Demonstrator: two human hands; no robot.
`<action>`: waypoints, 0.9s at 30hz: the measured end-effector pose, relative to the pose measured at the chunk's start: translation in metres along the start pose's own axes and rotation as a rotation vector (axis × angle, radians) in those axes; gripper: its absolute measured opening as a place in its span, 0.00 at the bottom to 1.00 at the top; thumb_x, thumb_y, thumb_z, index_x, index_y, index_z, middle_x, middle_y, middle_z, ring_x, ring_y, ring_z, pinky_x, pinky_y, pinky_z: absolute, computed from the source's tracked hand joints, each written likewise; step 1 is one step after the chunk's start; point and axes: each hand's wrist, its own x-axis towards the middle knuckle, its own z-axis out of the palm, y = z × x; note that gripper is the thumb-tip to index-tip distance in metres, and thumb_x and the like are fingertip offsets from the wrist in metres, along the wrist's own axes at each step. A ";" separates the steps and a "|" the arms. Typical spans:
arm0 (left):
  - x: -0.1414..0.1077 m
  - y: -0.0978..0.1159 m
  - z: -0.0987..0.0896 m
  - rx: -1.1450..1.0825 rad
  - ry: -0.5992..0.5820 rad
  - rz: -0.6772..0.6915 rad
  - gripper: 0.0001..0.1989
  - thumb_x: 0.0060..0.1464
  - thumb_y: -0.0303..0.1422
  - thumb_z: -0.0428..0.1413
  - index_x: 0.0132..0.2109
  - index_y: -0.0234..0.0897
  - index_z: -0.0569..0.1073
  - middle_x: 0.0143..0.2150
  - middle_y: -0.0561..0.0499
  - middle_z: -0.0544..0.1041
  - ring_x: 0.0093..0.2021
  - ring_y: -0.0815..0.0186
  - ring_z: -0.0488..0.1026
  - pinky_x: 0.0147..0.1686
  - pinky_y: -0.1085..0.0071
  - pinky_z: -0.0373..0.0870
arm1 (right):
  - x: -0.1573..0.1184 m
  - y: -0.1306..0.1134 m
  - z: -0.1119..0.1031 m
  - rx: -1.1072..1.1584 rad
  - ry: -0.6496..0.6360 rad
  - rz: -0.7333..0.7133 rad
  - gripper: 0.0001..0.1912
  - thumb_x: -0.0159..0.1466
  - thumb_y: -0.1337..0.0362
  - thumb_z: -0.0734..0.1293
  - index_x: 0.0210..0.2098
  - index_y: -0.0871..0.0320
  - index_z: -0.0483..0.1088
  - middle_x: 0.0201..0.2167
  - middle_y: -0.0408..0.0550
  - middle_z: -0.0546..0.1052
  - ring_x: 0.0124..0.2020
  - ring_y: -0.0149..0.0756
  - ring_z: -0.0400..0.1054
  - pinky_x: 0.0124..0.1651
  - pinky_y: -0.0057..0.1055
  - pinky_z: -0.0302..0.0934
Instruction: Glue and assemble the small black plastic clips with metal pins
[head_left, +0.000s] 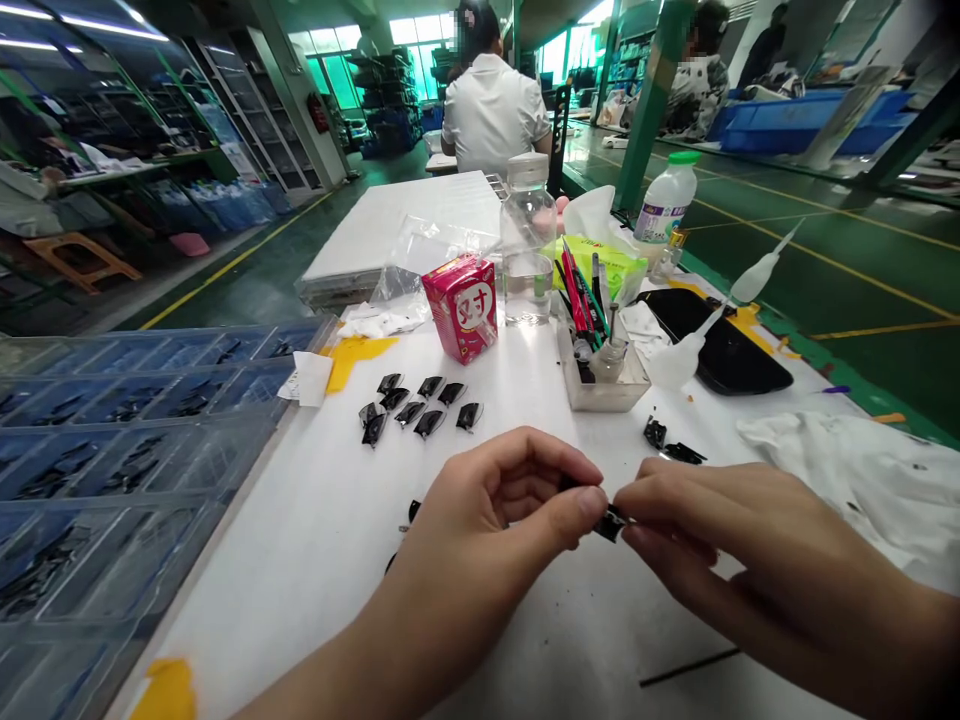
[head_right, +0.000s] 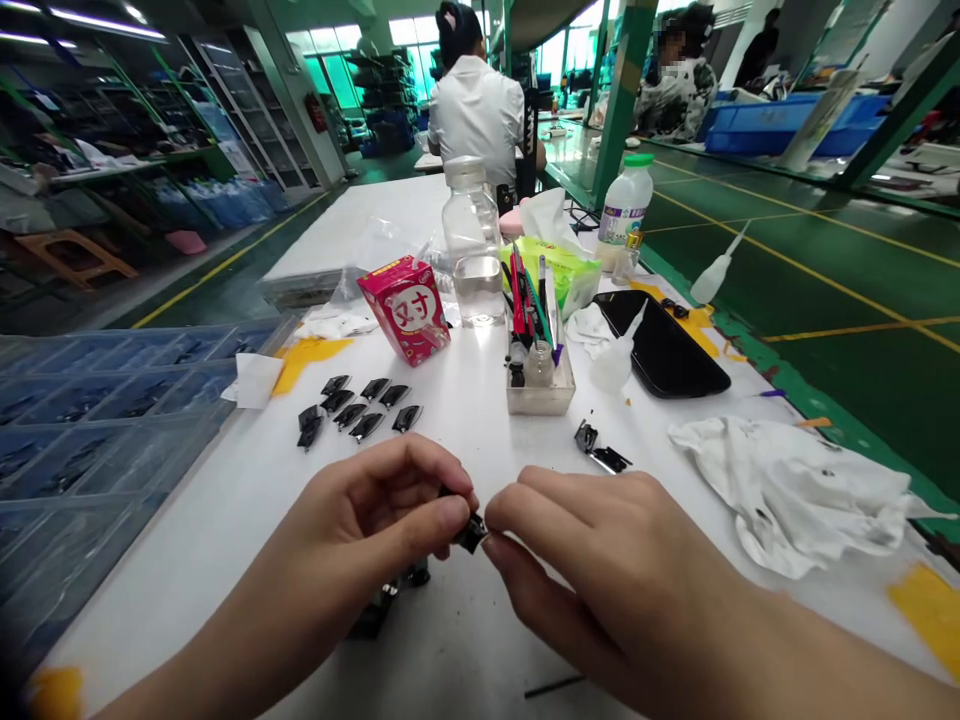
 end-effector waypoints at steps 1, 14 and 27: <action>0.000 -0.001 0.001 0.025 0.028 0.043 0.04 0.57 0.30 0.65 0.35 0.40 0.78 0.31 0.58 0.78 0.33 0.73 0.75 0.33 0.81 0.71 | 0.000 0.000 0.000 0.005 0.006 0.009 0.08 0.74 0.70 0.57 0.38 0.53 0.59 0.27 0.39 0.69 0.23 0.29 0.63 0.27 0.28 0.53; 0.002 -0.004 0.002 -0.285 -0.039 -0.059 0.15 0.50 0.19 0.69 0.39 0.46 0.85 0.32 0.62 0.85 0.35 0.76 0.82 0.33 0.90 0.74 | 0.006 0.007 -0.008 -0.114 0.067 -0.024 0.08 0.75 0.70 0.56 0.44 0.54 0.64 0.25 0.39 0.68 0.21 0.29 0.62 0.24 0.27 0.52; 0.000 -0.004 0.002 -0.018 0.070 0.093 0.13 0.49 0.23 0.70 0.38 0.49 0.85 0.30 0.61 0.84 0.31 0.73 0.80 0.34 0.85 0.76 | 0.007 0.012 -0.013 -0.076 0.118 0.076 0.05 0.74 0.65 0.59 0.41 0.53 0.65 0.24 0.38 0.69 0.20 0.28 0.63 0.23 0.27 0.56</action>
